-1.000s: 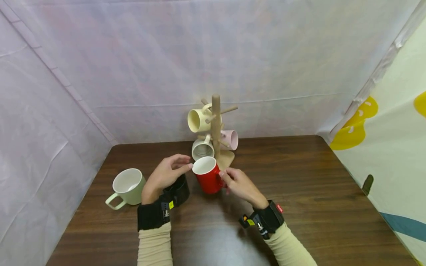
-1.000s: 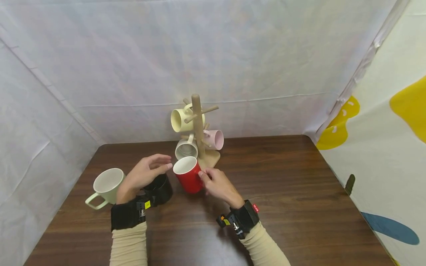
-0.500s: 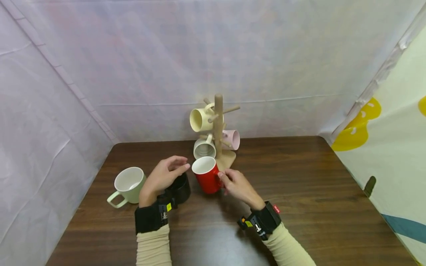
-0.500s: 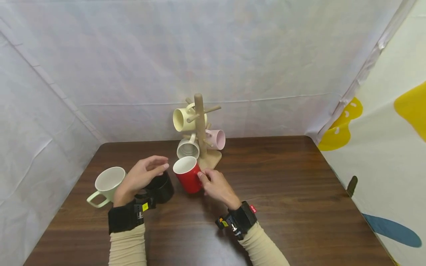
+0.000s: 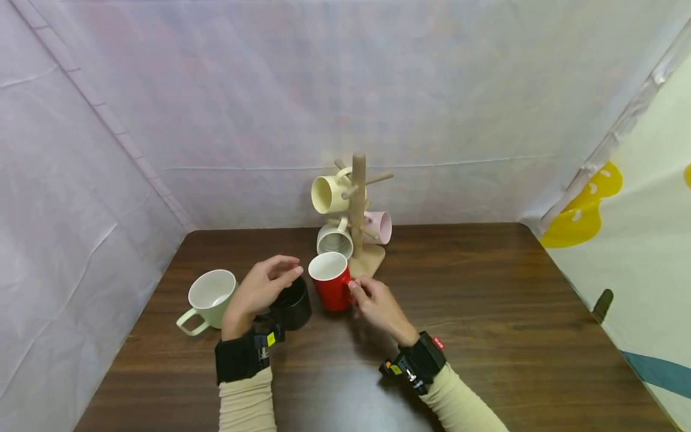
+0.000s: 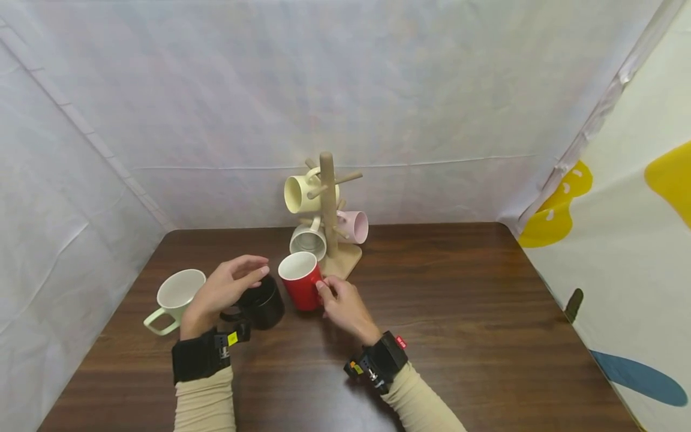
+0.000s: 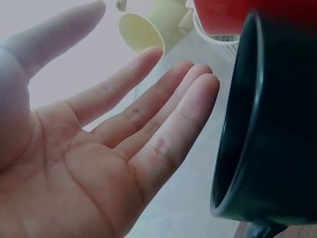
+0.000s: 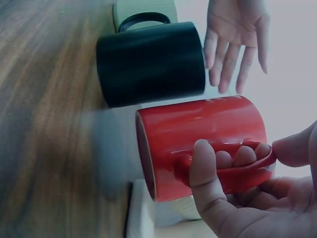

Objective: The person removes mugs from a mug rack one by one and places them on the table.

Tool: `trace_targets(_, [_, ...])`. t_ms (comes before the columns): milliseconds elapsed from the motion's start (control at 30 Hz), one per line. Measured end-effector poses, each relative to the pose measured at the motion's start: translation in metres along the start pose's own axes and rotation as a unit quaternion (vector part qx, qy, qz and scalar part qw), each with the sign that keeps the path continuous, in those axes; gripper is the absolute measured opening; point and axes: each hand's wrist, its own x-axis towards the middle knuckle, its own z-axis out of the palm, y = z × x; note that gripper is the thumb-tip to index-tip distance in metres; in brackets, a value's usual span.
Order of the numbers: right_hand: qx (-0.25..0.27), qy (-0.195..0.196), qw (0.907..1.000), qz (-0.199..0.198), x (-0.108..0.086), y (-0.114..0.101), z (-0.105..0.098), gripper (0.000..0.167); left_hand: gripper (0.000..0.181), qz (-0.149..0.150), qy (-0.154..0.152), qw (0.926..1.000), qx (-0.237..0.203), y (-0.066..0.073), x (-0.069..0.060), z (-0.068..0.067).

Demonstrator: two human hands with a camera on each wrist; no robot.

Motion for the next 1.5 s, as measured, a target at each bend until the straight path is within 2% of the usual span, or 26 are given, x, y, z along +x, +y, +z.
trace_targets(300, [0.017, -0.004, 0.9998, 0.005, 0.002, 0.009, 0.008, 0.025, 0.040, -0.006, 0.000, 1.0000, 0.006, -0.005, 0.002, -0.001])
trace_targets(567, [0.028, -0.006, 0.9996, -0.004, 0.003, 0.010, 0.010, 0.026, 0.041, -0.039, -0.004, 0.9992, 0.010, -0.005, 0.001, -0.003])
trace_targets(1100, [0.041, -0.004, 0.9991, 0.006, 0.003, 0.015, 0.019, 0.024, 0.041, -0.044, 0.002, 0.9989, 0.016, -0.004, -0.001, -0.003])
trace_targets(1233, [0.037, -0.010, 0.9992, 0.013, 0.002, 0.009, 0.020, 0.025, 0.042, -0.050, 0.002, 0.9986, 0.018, -0.005, -0.002, -0.003])
trace_targets(1500, [0.035, -0.022, 0.9992, -0.001, -0.009, -0.024, 0.013, 0.020, 0.044, -0.040, 0.003, 0.9991, 0.014, -0.008, -0.003, -0.005])
